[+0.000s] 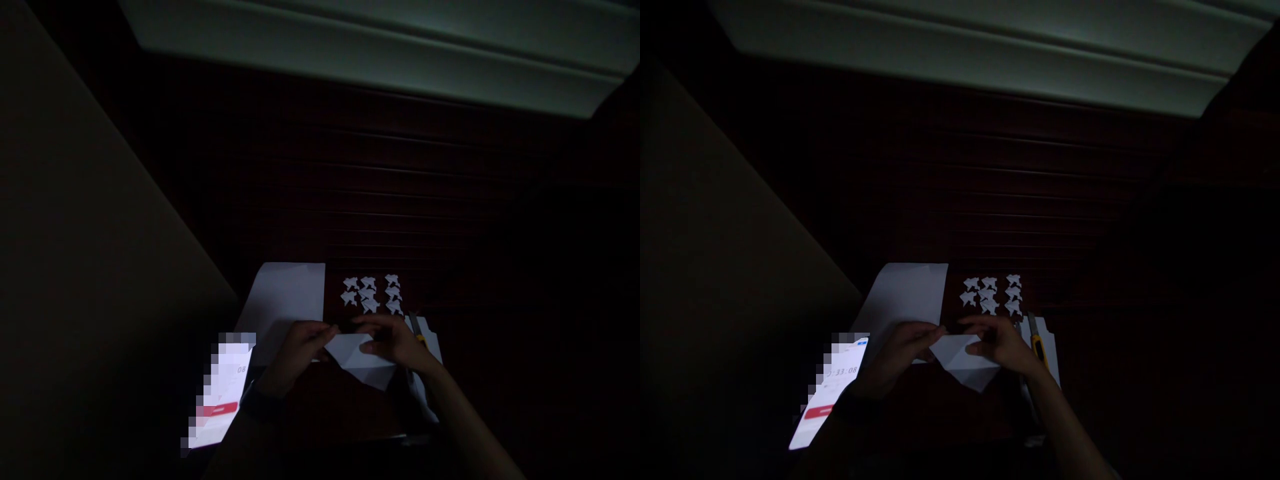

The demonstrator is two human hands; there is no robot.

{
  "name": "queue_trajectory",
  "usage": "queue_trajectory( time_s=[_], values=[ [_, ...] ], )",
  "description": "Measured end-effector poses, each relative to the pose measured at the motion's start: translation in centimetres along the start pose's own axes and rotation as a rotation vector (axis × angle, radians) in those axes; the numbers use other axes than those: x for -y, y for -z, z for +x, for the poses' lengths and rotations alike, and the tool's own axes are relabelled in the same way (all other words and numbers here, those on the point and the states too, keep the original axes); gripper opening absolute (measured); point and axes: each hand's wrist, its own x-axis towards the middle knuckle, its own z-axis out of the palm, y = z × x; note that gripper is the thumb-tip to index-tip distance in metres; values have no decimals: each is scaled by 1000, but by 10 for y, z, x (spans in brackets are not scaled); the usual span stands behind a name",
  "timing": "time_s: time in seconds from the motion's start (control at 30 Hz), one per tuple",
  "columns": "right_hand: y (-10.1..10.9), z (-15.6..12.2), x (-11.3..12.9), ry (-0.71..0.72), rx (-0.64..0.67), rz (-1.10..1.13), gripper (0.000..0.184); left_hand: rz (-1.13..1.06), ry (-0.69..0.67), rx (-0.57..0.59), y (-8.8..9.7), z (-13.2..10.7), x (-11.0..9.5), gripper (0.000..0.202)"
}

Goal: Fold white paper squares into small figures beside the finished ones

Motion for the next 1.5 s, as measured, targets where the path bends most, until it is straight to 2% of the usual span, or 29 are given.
queue_trajectory(
  time_s=[0.07, 0.13, 0.27, 0.33, 0.43, 0.5, 0.63, 0.73, 0.8, 0.93, 1.13, 1.23, 1.37, 1.5],
  values=[
    [-6, 3, -3, 15, -59, -55, 35, -11, 4, -27, -3, -1, -4, 35],
    [-11, 6, -9, -29, -181, -137, 25, -71, 19, -73, -8, -2, -10, 41],
    [-17, 12, -22, -103, -452, -128, 35, -189, 60, -103, -20, -5, -16, 50],
    [-19, 14, -25, -100, -489, -32, 36, -176, 36, -90, -25, -4, -13, 48],
    [-18, 15, -25, -107, -436, 89, 35, -136, -28, -80, -27, 0, -5, 36],
    [-16, 13, -22, -96, -418, 85, 32, -95, -47, -82, -24, 2, 0, 32],
    [-4, 9, -13, -82, -375, 28, 35, 32, -87, -13, -15, 3, 2, 23],
    [3, 7, -10, -122, -300, -6, 30, 90, -110, -51, -13, 2, 1, 21],
    [4, 7, -10, -140, -304, 48, 31, 71, -110, -79, -14, 0, -1, 22],
    [3, 7, -11, -148, -315, 148, 32, -8, -57, -6, -16, -2, -5, 27],
    [11, 0, -5, -182, 44, 169, 34, -19, -9, 89, -8, -4, -8, 26],
    [14, -3, -2, -169, 129, 178, 35, -82, -22, 105, -3, -4, -6, 29],
    [15, -4, -2, -136, 111, 258, 43, -171, 16, 121, -1, -7, -9, 37],
    [17, -4, -3, -112, 86, 332, 36, -225, 57, 95, -3, -9, -13, 40]
  ],
)
